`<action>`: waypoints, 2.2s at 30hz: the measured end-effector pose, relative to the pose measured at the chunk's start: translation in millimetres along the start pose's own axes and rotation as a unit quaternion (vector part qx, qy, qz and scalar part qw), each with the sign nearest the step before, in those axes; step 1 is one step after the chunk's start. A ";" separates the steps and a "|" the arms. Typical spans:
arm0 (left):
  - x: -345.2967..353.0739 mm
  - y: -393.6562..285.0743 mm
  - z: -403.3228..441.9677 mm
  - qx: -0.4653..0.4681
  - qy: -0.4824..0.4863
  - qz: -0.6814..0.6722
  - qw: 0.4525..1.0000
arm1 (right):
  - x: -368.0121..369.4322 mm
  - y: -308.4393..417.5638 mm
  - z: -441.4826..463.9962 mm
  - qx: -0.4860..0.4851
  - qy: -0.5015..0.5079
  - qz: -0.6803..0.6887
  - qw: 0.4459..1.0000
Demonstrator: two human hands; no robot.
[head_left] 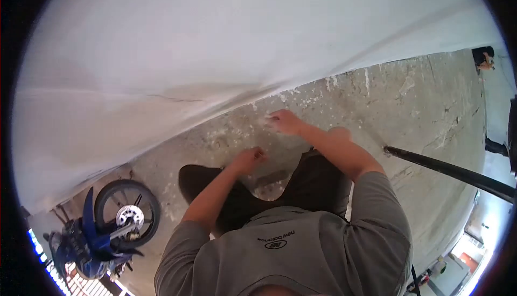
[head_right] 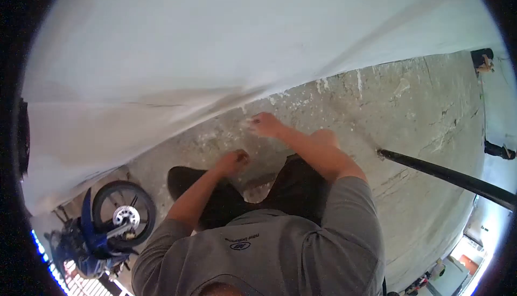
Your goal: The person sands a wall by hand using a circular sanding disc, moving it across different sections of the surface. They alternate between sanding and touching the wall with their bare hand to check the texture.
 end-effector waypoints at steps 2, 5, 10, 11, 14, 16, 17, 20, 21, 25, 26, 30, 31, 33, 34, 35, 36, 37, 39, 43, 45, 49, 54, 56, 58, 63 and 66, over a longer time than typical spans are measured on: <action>-26.2 30.3 30.1 -0.039 -0.080 -0.015 0.996 | 23.8 -33.9 31.2 -0.014 0.012 -0.060 0.998; -50.1 64.8 65.6 -0.128 -0.015 0.245 0.961 | 35.1 -67.8 74.6 -0.143 0.001 -0.164 0.976; -73.8 30.1 70.9 -0.127 -0.097 0.166 0.973 | 40.9 -63.0 83.5 -0.066 0.094 -0.252 0.961; -74.1 27.3 66.6 -0.129 -0.096 0.121 0.980 | 36.1 -58.0 74.7 -0.071 0.084 -0.251 0.962; -72.1 67.2 59.5 -0.171 -0.049 0.218 0.960 | 32.8 -77.8 69.1 -0.047 0.116 -0.317 0.940; -83.1 63.0 54.4 -0.196 -0.067 0.207 0.956 | 26.5 -66.1 70.6 -0.050 0.145 -0.330 0.931; -89.2 58.8 53.2 -0.218 -0.082 0.192 0.953 | 21.5 -55.9 70.3 -0.047 0.174 -0.345 0.921; -99.3 26.6 36.2 -0.247 -0.160 0.204 0.934 | 8.5 -3.8 53.2 -0.080 0.132 -0.300 0.941; -95.1 13.3 21.2 -0.254 -0.153 0.206 0.933 | 11.6 5.5 49.8 -0.080 0.138 -0.292 0.943; -100.0 22.8 -24.8 -0.169 -0.370 0.297 0.864 | 15.9 19.6 51.7 -0.146 0.073 -0.261 0.952; -99.8 38.8 -34.2 -0.099 -0.416 0.295 0.855 | 21.7 18.5 56.4 -0.158 0.065 -0.259 0.951; -83.6 64.3 -54.5 -0.076 -0.460 0.193 0.863 | 46.2 -9.2 90.2 -0.147 0.104 -0.269 0.946; -83.6 56.9 -59.6 -0.094 -0.478 0.246 0.838 | 49.3 -12.4 94.6 -0.122 0.116 -0.316 0.934; -80.0 42.3 -78.4 -0.126 -0.491 0.279 0.815 | 45.5 -9.9 95.6 -0.102 0.115 -0.368 0.917; -77.7 34.3 -85.1 -0.161 -0.498 0.303 0.796 | 42.6 -4.6 86.8 -0.131 0.093 -0.340 0.927; -75.2 27.9 -93.2 -0.157 -0.503 0.305 0.793 | 39.1 -1.5 78.0 -0.160 0.074 -0.311 0.934; -74.0 26.8 -107.3 -0.188 -0.492 0.290 0.799 | 36.0 1.6 69.9 -0.164 0.072 -0.311 0.933; -72.8 27.1 -120.7 -0.222 -0.479 0.273 0.804 | 34.8 5.3 60.0 -0.164 0.064 -0.259 0.950; -65.1 27.5 -143.0 -0.234 -0.469 0.263 0.810 | 37.5 11.3 41.9 -0.166 0.067 -0.204 0.963; -33.8 20.3 -160.4 -0.232 -0.426 0.250 0.838 | 30.2 19.4 37.6 -0.165 0.062 -0.220 0.959; -6.6 8.2 -165.1 -0.234 -0.405 0.264 0.843 | 28.4 22.1 37.2 -0.157 0.045 -0.232 0.959; 26.9 -56.8 -164.1 -0.233 -0.335 0.269 0.872 | 36.9 27.3 47.6 -0.171 0.061 -0.238 0.954; 26.4 -96.4 -193.7 -0.294 -0.279 0.283 0.869 | 43.1 14.1 62.8 -0.193 0.075 -0.267 0.941; 29.6 -90.0 -202.7 -0.308 -0.278 0.265 0.870 | 31.0 29.3 42.4 -0.258 0.058 -0.225 0.938; 22.9 -81.3 -212.3 -0.324 -0.320 0.259 0.852 | 17.0 48.2 30.6 -0.234 0.094 -0.168 0.953; -9.6 -74.6 -209.3 -0.286 -0.384 0.261 0.838 | 5.1 43.9 43.9 -0.267 0.012 -0.030 0.963; -41.4 -68.3 -184.0 -0.120 -0.448 0.271 0.844 | -3.3 39.7 39.5 -0.202 -0.047 -0.049 0.977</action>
Point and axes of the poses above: each hand's wrist, its own z-axis towards the middle knuckle, its own x-axis out of the palm, y = z × x, the point moved 2 cm from there along z, towards the middle knuckle, and after that the axes turned 3 degrees about y, right-handed, at the moved point
